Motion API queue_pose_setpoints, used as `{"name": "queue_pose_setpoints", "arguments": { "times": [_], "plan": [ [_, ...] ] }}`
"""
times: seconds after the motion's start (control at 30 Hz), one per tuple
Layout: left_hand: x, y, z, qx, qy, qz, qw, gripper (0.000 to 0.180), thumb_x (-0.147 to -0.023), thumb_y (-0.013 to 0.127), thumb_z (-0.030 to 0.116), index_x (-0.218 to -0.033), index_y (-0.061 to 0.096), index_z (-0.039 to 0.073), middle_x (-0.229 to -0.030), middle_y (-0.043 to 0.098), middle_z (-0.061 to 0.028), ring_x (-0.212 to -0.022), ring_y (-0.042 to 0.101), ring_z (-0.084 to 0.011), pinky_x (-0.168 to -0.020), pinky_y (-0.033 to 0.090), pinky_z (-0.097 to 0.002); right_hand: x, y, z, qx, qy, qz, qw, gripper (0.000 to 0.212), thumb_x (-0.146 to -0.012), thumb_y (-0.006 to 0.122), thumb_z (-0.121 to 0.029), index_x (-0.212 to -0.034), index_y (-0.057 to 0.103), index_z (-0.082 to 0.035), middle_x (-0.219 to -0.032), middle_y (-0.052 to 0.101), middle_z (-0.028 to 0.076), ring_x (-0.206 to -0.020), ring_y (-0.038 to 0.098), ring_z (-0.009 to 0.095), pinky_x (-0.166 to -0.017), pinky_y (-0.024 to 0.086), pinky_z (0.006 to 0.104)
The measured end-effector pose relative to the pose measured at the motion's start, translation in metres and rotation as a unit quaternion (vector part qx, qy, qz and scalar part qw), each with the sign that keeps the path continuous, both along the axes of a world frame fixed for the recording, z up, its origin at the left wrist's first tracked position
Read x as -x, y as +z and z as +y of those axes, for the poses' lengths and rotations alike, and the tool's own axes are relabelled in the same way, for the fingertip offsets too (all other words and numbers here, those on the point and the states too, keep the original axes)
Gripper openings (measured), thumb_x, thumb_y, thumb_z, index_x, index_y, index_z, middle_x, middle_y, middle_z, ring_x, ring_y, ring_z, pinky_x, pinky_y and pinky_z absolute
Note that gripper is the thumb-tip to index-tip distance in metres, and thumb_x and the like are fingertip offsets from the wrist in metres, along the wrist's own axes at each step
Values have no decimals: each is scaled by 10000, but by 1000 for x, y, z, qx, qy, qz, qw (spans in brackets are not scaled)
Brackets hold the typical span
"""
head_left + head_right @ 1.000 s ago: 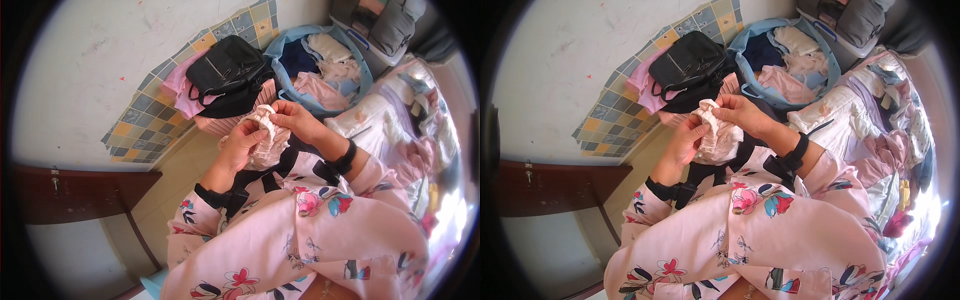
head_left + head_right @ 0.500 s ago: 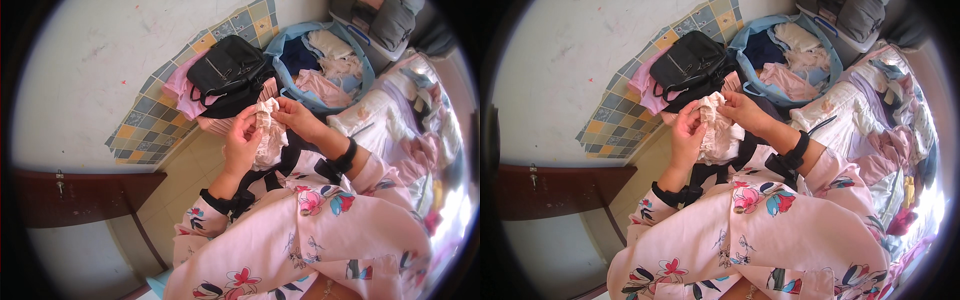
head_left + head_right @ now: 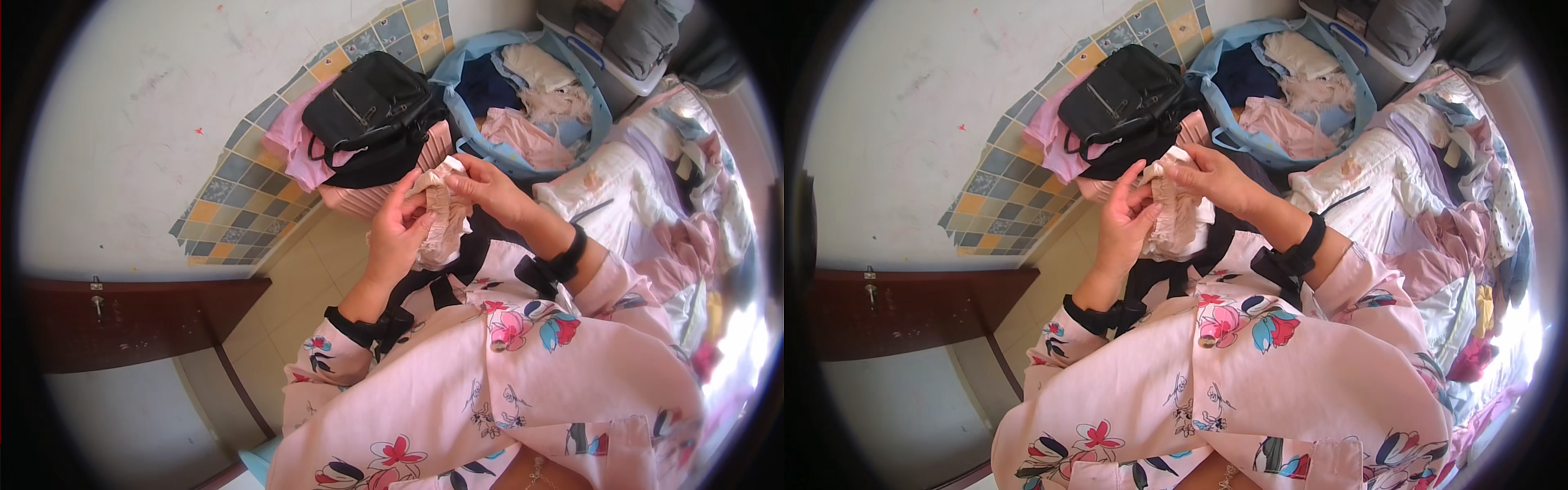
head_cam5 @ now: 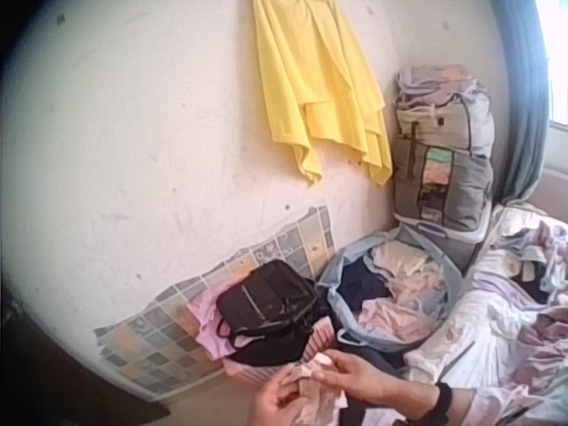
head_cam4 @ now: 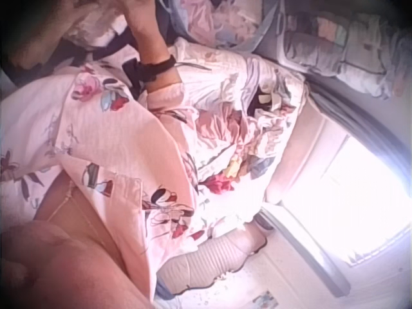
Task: The person picks up different pieces of clothing one at a time, shakes them out, folds them, and places them into a blue laundry basket.
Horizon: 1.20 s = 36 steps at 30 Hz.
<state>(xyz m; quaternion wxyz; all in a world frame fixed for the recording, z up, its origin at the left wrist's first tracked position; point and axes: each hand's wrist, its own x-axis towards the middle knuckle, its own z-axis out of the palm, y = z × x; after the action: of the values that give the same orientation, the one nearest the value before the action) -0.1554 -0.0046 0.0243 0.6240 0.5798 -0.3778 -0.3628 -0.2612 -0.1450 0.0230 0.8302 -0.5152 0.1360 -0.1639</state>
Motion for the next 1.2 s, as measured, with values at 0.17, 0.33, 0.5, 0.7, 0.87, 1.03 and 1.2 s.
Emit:
{"name": "queue_pose_setpoints", "arguments": {
  "times": [0.17, 0.33, 0.5, 0.7, 0.87, 1.03, 1.2],
  "plan": [
    [-2, 2, -3, 26, 6, -202, 979, 406, -820, 513, 3, -1219, 447, 36, -972, 628, -159, -887, 618, -214, -763, 461, -272, -6, -17, -10, 157, 6, 75, 985, 287, -898, 501, -260, -1037, 521, -10, -858, 562, 6, -773, 504, 49, -709, 438, 218],
    [-20, 15, -3, -41, 68, -384, 920, 449, -733, 593, -10, -1163, 496, 75, -1005, 589, -121, -945, 564, -257, -802, 442, -320, -11, -25, -9, -155, 36, 0, 987, 250, -928, 429, -243, -968, 521, -14, -845, 590, 36, -731, 579, 106, -667, 492, 256],
    [-31, -1, -9, -21, 65, -471, 880, 431, -700, 644, 15, -1111, 530, 77, -1049, 564, -55, -956, 541, -188, -794, 436, -293, -12, -33, -5, -209, 83, -11, 974, 249, -930, 420, -241, -977, 526, -20, -860, 599, 47, -738, 593, 116, -668, 503, 256],
    [-36, 0, -11, -36, 16, -299, 953, 286, -781, 623, 63, -1052, 544, 18, -1026, 578, -40, -935, 534, -106, -798, 423, -242, -5, -21, -10, -237, 99, 26, 966, 236, -925, 427, -242, -950, 539, -36, -859, 600, 46, -741, 596, 124, -676, 504, 265],
    [-39, -14, -13, -52, -74, -130, 987, 148, -829, 575, 99, -950, 556, 15, -806, 591, -8, -718, 534, -73, -641, 419, -193, -7, -41, -11, -266, 153, -32, 951, 215, -920, 440, -231, -958, 539, -44, -854, 595, 36, -748, 588, 118, -679, 492, 244],
    [-47, -5, -4, -79, -84, 82, 990, 122, -887, 507, 140, -875, 560, 31, -749, 532, 54, -654, 453, -5, -583, 384, -152, -4, -31, -20, -92, 13, 39, 995, 193, -906, 474, -203, -987, 524, -35, -918, 576, 36, -798, 559, 108, -719, 467, 236],
    [-54, -8, 0, -80, -85, 172, 978, 137, -900, 482, 152, -856, 551, 43, -733, 519, 60, -643, 455, -6, -583, 386, -150, 8, 14, -18, 416, -79, -21, 906, 255, -785, 586, -127, -1014, 523, -36, -961, 546, 73, -880, 543, 203, -789, 443, 293]
  ]
}}
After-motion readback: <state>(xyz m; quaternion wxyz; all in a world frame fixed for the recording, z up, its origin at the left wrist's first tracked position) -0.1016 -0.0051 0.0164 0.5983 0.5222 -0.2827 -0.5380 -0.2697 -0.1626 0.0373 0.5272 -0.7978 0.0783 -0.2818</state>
